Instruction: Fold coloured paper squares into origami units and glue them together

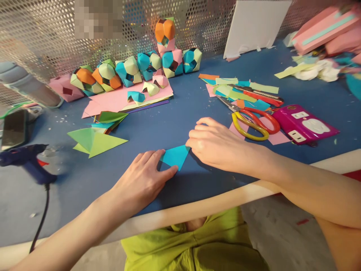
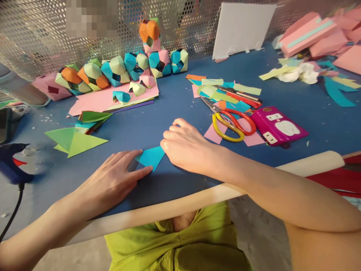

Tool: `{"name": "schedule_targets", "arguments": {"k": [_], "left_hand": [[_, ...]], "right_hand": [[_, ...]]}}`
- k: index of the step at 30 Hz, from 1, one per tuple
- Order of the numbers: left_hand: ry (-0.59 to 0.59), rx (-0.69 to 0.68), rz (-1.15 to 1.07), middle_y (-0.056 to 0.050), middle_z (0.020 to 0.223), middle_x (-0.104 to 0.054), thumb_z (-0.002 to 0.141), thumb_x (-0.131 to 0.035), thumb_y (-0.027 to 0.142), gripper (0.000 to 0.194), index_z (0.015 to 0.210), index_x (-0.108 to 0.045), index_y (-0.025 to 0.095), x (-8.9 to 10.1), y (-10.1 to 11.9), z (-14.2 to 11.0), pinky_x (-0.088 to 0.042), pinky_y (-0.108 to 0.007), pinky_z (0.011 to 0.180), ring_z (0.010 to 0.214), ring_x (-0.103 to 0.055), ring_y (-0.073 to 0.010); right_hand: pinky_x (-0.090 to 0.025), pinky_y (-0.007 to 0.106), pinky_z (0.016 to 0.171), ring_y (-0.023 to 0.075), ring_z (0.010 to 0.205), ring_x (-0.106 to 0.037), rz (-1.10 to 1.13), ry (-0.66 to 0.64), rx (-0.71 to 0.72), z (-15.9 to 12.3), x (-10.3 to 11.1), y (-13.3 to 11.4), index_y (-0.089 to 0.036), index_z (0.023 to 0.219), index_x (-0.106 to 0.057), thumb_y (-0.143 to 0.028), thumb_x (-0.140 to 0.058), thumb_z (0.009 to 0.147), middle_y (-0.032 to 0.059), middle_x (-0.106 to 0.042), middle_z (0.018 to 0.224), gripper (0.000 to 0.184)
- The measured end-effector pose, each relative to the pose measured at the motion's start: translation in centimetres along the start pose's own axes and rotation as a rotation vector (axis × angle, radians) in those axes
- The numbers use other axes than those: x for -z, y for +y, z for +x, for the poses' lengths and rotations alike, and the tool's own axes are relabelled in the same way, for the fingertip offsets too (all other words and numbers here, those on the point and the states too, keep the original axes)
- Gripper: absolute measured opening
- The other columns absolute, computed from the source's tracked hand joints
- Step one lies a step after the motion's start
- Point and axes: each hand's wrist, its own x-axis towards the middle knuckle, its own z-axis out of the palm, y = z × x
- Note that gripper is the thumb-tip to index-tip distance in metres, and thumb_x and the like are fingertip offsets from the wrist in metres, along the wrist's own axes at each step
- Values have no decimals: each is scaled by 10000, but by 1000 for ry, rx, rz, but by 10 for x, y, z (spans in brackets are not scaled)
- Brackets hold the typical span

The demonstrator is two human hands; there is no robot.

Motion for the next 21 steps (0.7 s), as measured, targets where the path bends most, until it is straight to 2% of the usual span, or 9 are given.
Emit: {"name": "schedule_targets", "arguments": {"k": [4, 6, 8, 14, 21], "left_hand": [[-15, 4, 16, -209, 1170, -585, 848, -449, 86, 358, 1073, -686, 231, 0, 1, 1, -524, -470, 727, 986, -588, -322], [-18, 13, 25, -215, 1171, -589, 846, -446, 77, 348, 1041, -697, 220, 0, 2, 1, -517, -466, 737, 985, -589, -323], [-14, 20, 38, -220, 1176, -589, 848, -442, 75, 354, 1039, -700, 225, 1, 3, 1, -509, -462, 735, 984, -592, -330], [-71, 73, 107, -189, 1105, -606, 863, -445, 115, 414, 1159, -657, 313, 6, 3, -2, -488, -425, 668, 866, -613, -304], [-76, 88, 117, -142, 1004, -635, 873, -443, 135, 430, 1216, -608, 335, 12, 1, -3, -475, -398, 652, 780, -621, -271]], "right_hand": [[-315, 363, 803, 228, 853, -492, 37, 124, 24, 7, -12, -12, -117, 934, -685, -76, -426, 872, 122, -632, 938, 269], [-316, 355, 791, 228, 867, -485, 58, 123, 84, 8, -17, -18, -115, 1008, -669, -85, -423, 885, 119, -622, 963, 276], [-313, 358, 794, 224, 839, -482, 48, 74, 103, 8, -18, -19, -108, 978, -674, -93, -434, 885, 110, -611, 907, 258], [-297, 378, 836, 221, 801, -489, -28, -28, 20, -2, -5, -7, -124, 769, -680, -66, -459, 837, 93, -578, 776, 238], [-278, 394, 917, 216, 791, -505, -54, -72, 6, -3, 2, -5, -133, 748, -682, -84, -476, 828, 84, -584, 760, 227]]}}
